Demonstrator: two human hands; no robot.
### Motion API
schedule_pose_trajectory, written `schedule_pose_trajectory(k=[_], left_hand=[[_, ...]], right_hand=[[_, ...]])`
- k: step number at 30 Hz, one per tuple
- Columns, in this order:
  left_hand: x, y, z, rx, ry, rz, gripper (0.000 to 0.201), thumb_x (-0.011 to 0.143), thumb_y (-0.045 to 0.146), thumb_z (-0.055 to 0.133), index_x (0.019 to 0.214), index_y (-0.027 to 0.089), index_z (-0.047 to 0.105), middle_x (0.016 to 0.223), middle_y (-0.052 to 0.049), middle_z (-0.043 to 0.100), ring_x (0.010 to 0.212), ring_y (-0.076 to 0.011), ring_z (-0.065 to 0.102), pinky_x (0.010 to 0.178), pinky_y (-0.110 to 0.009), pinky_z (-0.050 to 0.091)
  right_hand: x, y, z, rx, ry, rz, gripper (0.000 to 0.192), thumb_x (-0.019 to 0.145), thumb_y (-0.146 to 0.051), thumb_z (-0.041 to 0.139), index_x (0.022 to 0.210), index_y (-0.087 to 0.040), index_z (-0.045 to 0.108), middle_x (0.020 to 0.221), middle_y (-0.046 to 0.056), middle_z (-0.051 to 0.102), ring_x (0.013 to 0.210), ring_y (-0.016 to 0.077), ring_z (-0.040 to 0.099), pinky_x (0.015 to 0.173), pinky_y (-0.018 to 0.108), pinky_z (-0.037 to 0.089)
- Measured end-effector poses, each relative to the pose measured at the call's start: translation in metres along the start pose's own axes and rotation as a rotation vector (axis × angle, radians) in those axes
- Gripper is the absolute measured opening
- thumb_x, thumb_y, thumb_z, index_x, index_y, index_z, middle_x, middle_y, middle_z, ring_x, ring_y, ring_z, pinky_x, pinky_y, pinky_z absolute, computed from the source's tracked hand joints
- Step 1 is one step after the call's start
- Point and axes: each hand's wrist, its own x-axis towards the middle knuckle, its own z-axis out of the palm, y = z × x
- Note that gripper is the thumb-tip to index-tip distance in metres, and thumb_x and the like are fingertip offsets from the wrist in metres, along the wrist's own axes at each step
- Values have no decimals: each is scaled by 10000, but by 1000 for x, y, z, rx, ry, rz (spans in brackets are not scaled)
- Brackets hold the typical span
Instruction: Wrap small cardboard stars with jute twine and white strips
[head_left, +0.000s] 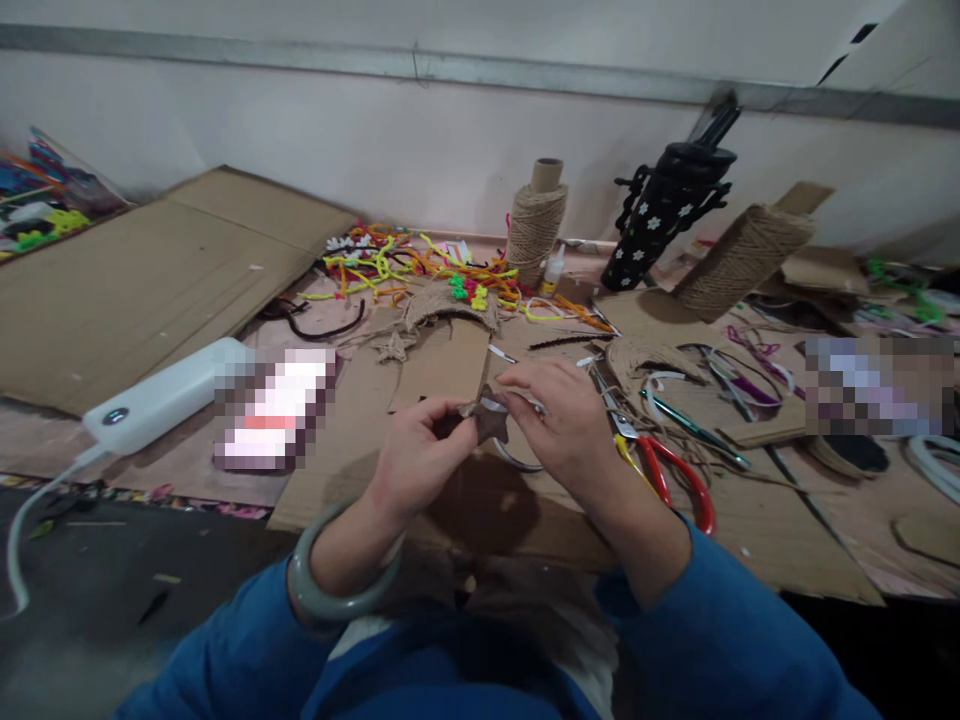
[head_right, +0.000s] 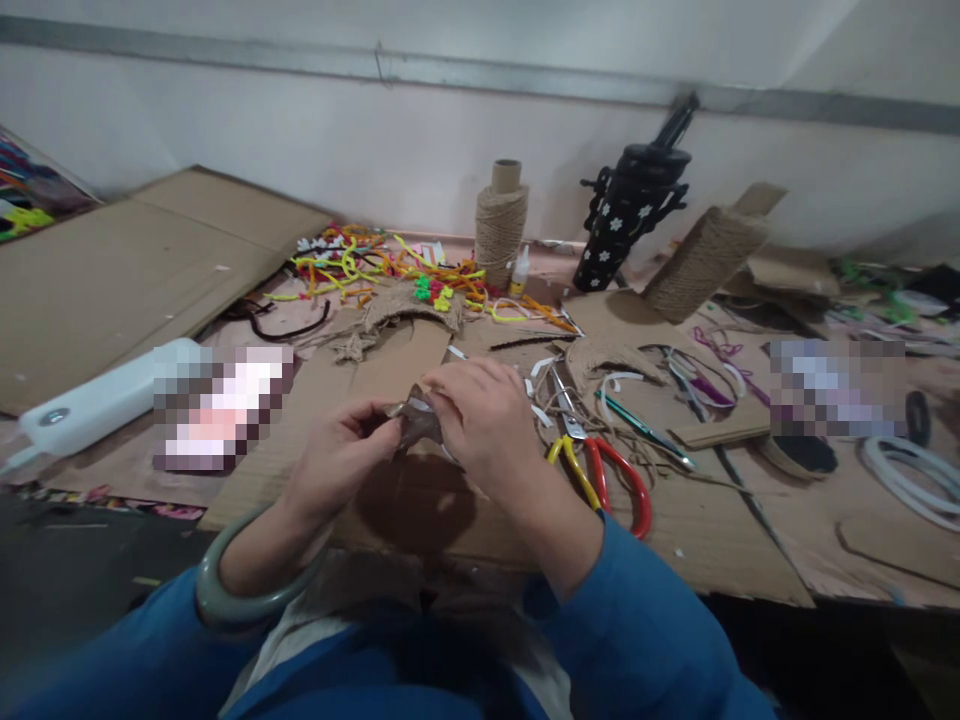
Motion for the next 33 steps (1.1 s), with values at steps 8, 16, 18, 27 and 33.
schedule_pose_trajectory(k=[8,16,18,27,33], left_hand=[[-2,0,3,160,78,157,147,735,233,631,806,148,728,681,-26,713,587,-128,610,523,-210,459],[-4,4,3,312,90,255,167,747,204,586,812,140,726,722,-46,726,641,-142,640,567,-218,481],[-5,4,3,295,87,239,168,746,207,588,815,139,726,722,-44,726,637,-139,639,574,-216,483],[-3,-2,2,53,41,89,155,739,249,633,791,134,722,661,-19,687,587,-117,578,543,-207,444],[-1,-5,1,-76,24,42,121,742,223,638,787,151,724,674,-11,675,602,-105,556,566,-203,431]], right_hand=[[-3,-7,2,-104,-20,-111,146,870,-213,544,769,-202,650,794,40,667,813,186,555,768,325,421],[-3,-9,5,-150,-16,-101,137,850,-182,544,738,-192,624,777,47,662,789,196,554,738,326,417],[-4,-10,5,-141,-19,-93,135,845,-170,535,740,-186,619,777,53,659,793,201,553,738,330,414],[-2,-10,5,-20,-21,-20,130,821,-149,532,714,-193,592,729,38,641,750,190,553,719,324,421],[-1,-10,3,37,-33,10,134,812,-136,533,703,-195,583,722,43,637,738,191,552,702,322,424]])
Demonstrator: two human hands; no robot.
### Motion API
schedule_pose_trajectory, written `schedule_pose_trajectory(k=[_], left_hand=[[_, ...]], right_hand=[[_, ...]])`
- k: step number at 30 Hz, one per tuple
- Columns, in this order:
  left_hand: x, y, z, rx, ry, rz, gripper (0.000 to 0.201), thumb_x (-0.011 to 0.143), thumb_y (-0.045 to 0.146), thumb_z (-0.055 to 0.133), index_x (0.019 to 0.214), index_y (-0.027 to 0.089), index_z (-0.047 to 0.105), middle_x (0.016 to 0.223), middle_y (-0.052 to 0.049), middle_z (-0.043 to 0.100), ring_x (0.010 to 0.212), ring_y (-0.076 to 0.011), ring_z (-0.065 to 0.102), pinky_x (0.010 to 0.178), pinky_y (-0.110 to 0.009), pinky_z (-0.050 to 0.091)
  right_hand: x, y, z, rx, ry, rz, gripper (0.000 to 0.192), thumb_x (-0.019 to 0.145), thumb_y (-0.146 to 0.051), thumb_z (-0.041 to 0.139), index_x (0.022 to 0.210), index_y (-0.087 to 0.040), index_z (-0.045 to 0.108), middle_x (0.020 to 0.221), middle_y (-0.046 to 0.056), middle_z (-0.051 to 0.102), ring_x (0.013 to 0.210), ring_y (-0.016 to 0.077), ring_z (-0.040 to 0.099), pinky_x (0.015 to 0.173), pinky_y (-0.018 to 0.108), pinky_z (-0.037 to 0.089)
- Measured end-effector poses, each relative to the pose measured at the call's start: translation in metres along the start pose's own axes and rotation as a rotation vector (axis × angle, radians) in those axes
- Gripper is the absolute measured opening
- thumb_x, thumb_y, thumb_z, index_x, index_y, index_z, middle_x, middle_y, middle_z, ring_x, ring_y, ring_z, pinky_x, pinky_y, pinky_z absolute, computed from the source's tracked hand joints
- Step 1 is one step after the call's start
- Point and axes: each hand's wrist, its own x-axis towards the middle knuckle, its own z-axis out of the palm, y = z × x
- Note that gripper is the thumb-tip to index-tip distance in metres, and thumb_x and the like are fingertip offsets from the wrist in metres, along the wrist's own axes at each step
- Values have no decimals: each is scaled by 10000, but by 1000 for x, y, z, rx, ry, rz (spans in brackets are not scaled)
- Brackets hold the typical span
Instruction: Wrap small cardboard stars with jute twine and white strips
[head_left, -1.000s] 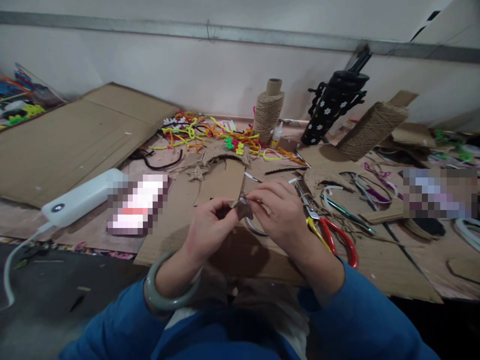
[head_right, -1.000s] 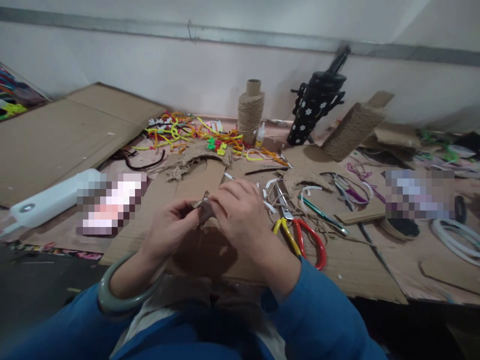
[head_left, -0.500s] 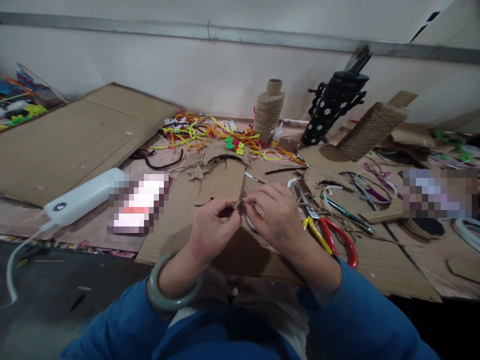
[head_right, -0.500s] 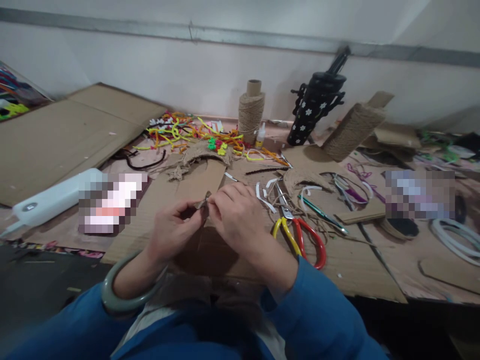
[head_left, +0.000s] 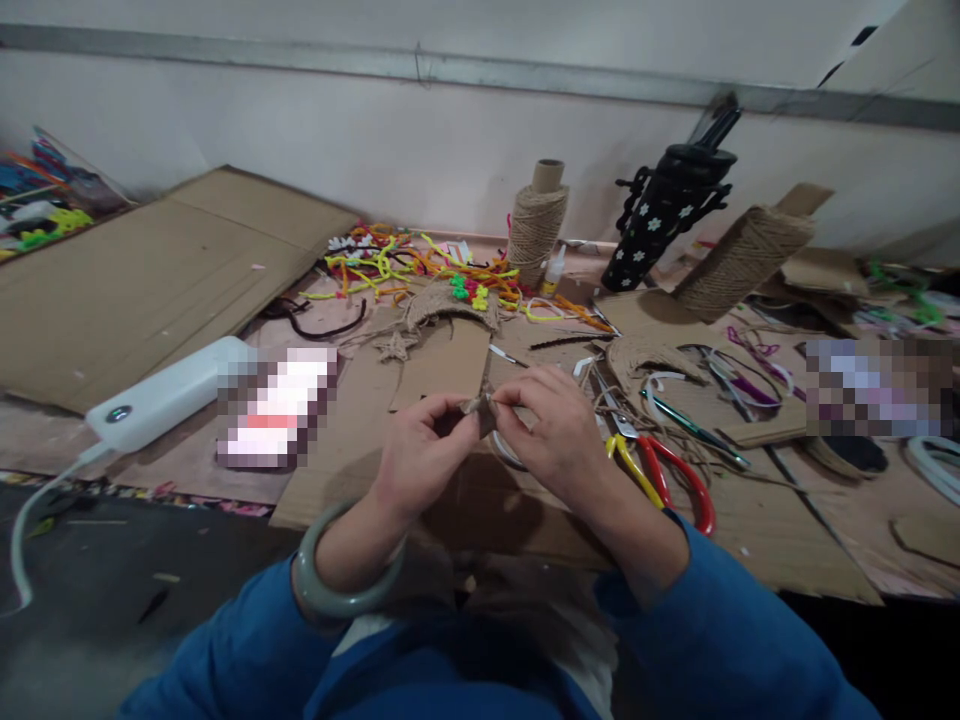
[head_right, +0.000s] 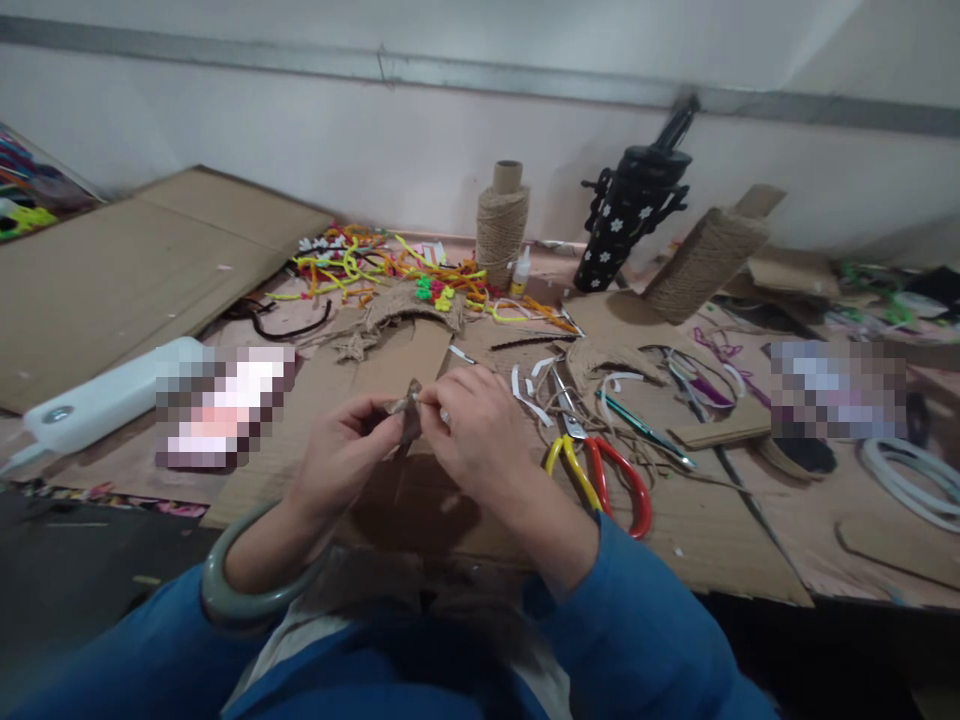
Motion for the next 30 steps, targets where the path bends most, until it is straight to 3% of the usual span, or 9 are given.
schedule_pose_trajectory(k=[4,8,16,30], left_hand=[[0,0,1,-133,-61,-15,156,758,285,649,805,159,729,708,-21,693,627,-109,573,598,-209,454],[2,1,2,-234,-11,-91,178,710,306,693,797,155,722,695,-16,692,625,-109,587,595,-210,470],[5,1,4,-140,73,-93,97,655,231,692,695,146,715,622,4,674,557,-89,563,538,-190,440],[5,5,4,-190,115,-110,91,623,225,701,666,145,697,596,10,666,531,-89,564,522,-193,452]], right_hand=[[0,1,0,0,-18,1,133,822,-146,538,707,-192,584,727,42,636,742,190,551,710,323,419],[-1,1,1,-20,-47,-19,143,844,-167,537,714,-195,591,724,32,637,737,183,549,712,317,406],[-2,0,1,-56,-73,-60,127,836,-154,528,745,-196,607,736,32,640,753,187,552,725,319,403],[-1,-1,2,-53,-36,-24,126,822,-149,535,723,-192,600,735,35,639,757,185,555,728,321,407]])
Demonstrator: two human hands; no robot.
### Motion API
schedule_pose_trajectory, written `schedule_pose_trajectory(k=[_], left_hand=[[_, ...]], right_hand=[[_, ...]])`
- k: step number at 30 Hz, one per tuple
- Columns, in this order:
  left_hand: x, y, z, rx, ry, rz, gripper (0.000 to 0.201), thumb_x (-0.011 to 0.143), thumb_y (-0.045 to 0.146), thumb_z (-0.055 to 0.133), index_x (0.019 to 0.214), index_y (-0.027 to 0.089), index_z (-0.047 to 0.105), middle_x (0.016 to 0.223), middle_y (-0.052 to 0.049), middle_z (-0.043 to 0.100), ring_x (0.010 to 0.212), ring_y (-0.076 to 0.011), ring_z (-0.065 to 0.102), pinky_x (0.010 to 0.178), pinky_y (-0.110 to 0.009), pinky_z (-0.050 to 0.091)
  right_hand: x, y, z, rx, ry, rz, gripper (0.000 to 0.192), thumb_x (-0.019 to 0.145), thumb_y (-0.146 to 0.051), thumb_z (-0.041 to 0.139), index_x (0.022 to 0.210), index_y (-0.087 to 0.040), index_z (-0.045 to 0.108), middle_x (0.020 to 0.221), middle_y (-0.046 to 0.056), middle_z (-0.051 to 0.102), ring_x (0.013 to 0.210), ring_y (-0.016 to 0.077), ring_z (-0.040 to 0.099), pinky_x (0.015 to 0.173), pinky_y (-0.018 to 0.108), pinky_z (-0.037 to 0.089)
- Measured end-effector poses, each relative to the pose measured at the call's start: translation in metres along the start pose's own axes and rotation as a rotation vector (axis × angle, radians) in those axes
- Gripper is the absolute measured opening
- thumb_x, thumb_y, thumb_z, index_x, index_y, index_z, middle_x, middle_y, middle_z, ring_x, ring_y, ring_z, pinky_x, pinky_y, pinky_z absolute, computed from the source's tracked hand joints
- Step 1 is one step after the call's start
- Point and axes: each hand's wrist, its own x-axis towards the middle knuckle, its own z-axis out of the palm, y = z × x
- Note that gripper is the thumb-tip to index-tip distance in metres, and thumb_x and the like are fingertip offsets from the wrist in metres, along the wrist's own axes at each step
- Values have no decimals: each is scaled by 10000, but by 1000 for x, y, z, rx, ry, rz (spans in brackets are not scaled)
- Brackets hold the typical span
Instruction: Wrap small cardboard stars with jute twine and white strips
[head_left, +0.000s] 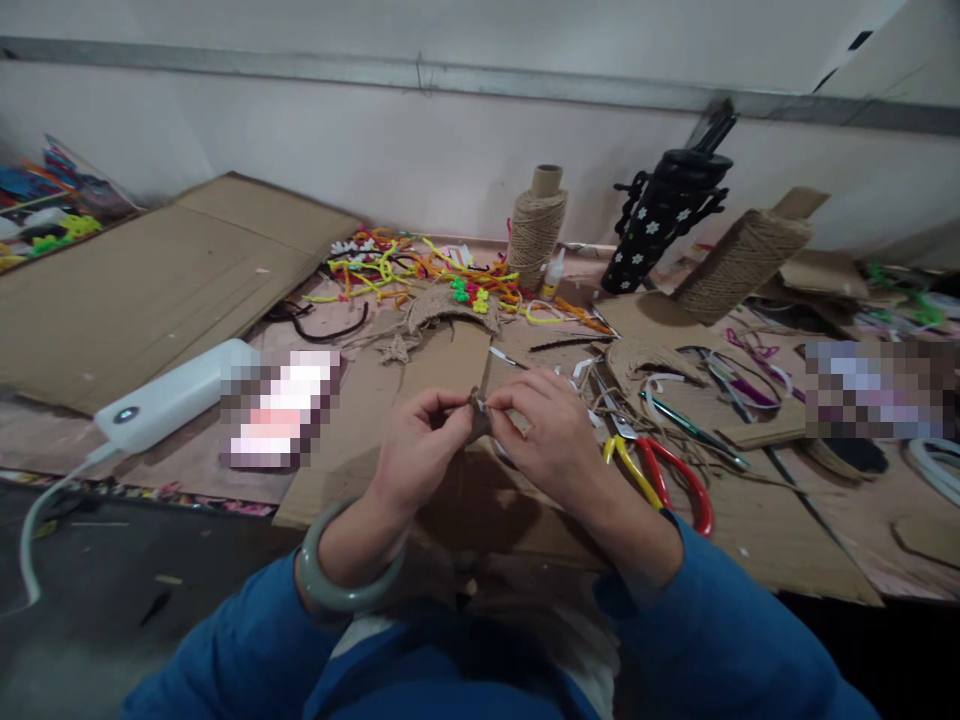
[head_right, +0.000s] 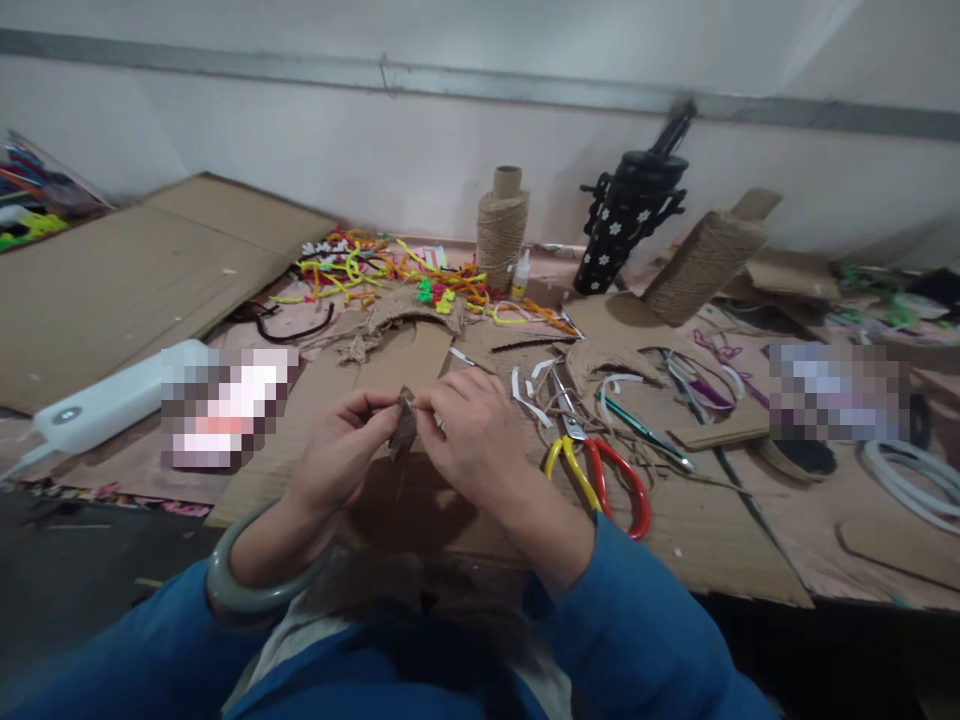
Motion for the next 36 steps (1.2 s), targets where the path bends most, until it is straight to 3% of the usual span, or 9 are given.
schedule_pose_trajectory(k=[8,12,17,28,32,36], left_hand=[[1,-5,-2,58,13,45,86,670,230,684,705,154,703,610,7,671,541,-92,566,508,-188,434],[-2,-2,-2,171,30,130,78,658,218,699,711,161,711,622,4,688,542,-107,579,513,-202,437],[-6,-1,-2,259,23,239,74,686,191,684,746,179,726,674,-2,715,585,-123,613,559,-217,458],[0,-8,-5,-30,-94,94,151,735,291,700,812,163,718,714,-8,700,636,-100,596,611,-203,473],[0,-5,-3,-111,-42,22,171,693,300,730,764,148,702,630,7,656,576,-89,565,574,-201,457],[1,0,0,-208,11,-46,165,621,283,763,686,156,680,629,12,645,576,-92,563,555,-199,448]], right_hand=[[1,-1,-4,22,16,9,179,876,-226,515,738,-190,623,746,42,649,761,188,551,712,324,393],[1,-3,-4,15,29,10,171,855,-286,567,727,-190,627,741,45,653,757,195,558,712,333,399],[0,-3,0,3,31,21,129,828,-209,565,711,-196,617,736,42,655,758,191,568,732,332,418],[0,-3,-2,-1,39,-19,144,866,-209,549,785,-189,667,778,51,670,778,190,564,731,334,426],[0,0,-5,15,54,-36,152,877,-231,540,801,-203,668,795,49,671,800,193,569,751,346,432],[3,7,-11,179,124,136,136,862,-242,536,926,-193,645,940,79,670,917,212,581,827,381,443]])
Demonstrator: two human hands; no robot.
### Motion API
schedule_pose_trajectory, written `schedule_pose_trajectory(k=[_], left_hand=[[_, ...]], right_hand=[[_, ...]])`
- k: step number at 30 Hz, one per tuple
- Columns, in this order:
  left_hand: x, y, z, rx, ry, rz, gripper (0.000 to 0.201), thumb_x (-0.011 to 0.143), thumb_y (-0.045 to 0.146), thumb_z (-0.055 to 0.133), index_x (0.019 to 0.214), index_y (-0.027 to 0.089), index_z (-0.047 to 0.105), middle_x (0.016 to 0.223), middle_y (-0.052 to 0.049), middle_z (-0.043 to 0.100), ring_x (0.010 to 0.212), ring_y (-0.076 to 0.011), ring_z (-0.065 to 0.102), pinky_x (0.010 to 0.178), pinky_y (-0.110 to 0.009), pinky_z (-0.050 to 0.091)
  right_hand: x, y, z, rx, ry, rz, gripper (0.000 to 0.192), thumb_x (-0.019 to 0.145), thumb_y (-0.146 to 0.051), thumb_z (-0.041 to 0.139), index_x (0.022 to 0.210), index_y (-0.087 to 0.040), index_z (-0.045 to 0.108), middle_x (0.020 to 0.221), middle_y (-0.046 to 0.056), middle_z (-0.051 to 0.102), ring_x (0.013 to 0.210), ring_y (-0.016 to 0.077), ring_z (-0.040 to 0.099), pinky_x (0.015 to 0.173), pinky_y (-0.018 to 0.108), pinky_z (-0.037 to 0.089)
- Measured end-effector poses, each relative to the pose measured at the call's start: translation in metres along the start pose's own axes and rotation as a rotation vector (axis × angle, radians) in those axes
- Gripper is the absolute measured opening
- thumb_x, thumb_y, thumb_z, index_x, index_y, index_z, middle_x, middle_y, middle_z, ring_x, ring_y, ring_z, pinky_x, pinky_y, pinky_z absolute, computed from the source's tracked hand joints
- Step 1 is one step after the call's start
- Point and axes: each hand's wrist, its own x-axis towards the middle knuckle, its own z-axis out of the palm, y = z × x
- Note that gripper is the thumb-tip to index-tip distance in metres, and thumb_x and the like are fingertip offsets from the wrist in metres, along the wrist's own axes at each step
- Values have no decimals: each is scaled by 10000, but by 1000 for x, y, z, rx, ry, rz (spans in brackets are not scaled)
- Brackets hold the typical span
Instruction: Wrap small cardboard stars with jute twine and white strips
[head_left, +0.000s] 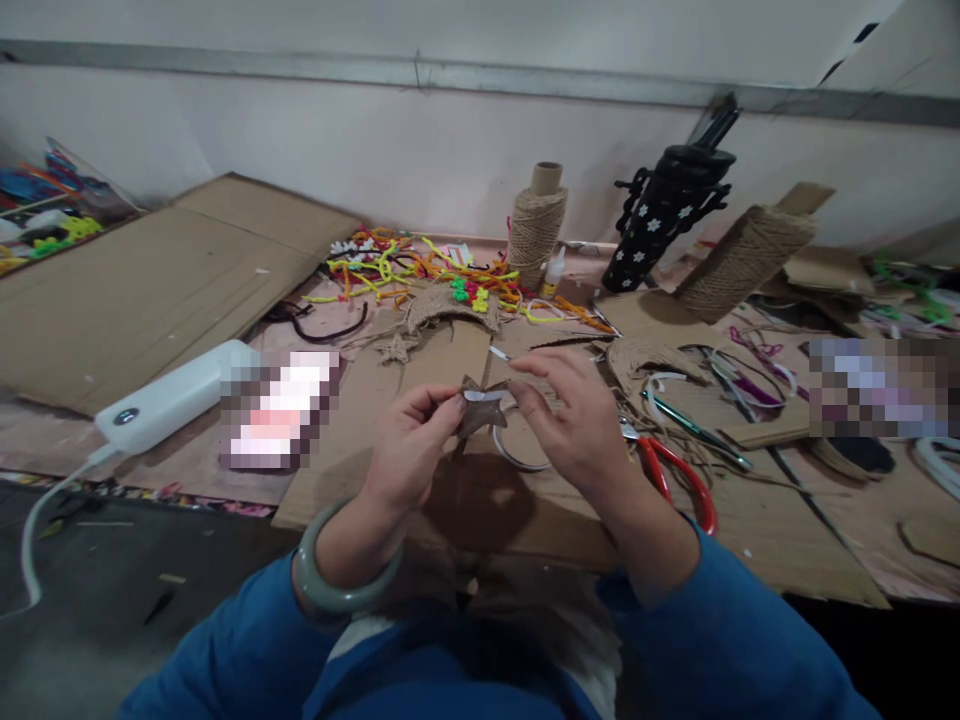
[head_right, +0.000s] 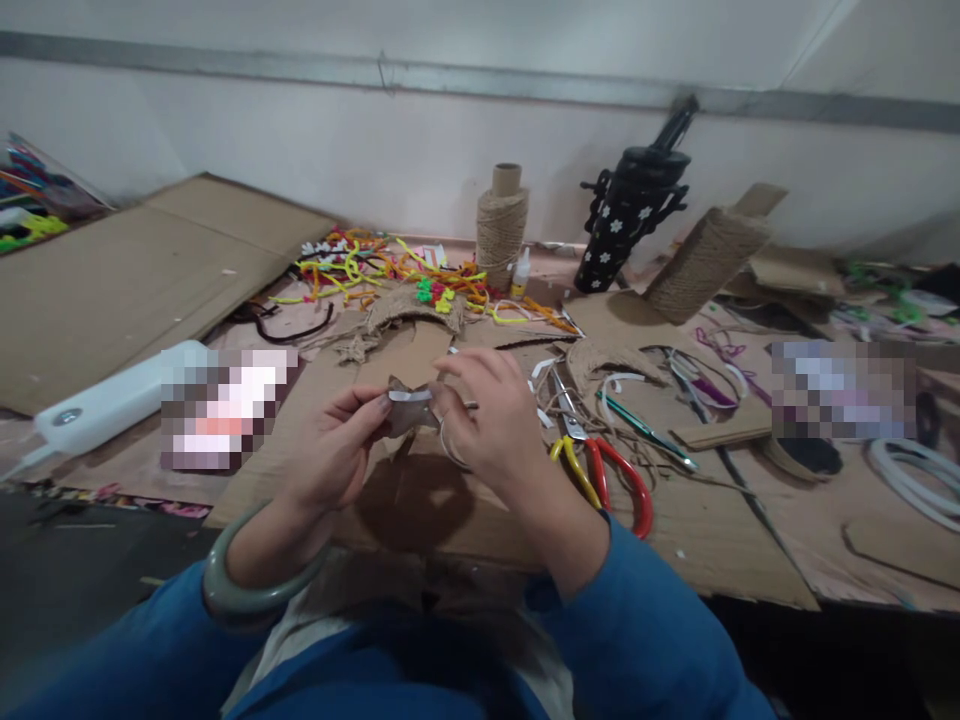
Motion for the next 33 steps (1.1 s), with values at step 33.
schedule_pose_trajectory(k=[33], left_hand=[[-2,3,0,15,-123,-79,197,602,258,766,773,180,705,739,-9,690,657,-120,601,614,-227,467]], right_hand=[[7,5,2,721,-285,507,156,692,-246,600,829,-179,636,760,6,659,683,134,600,639,274,487]])
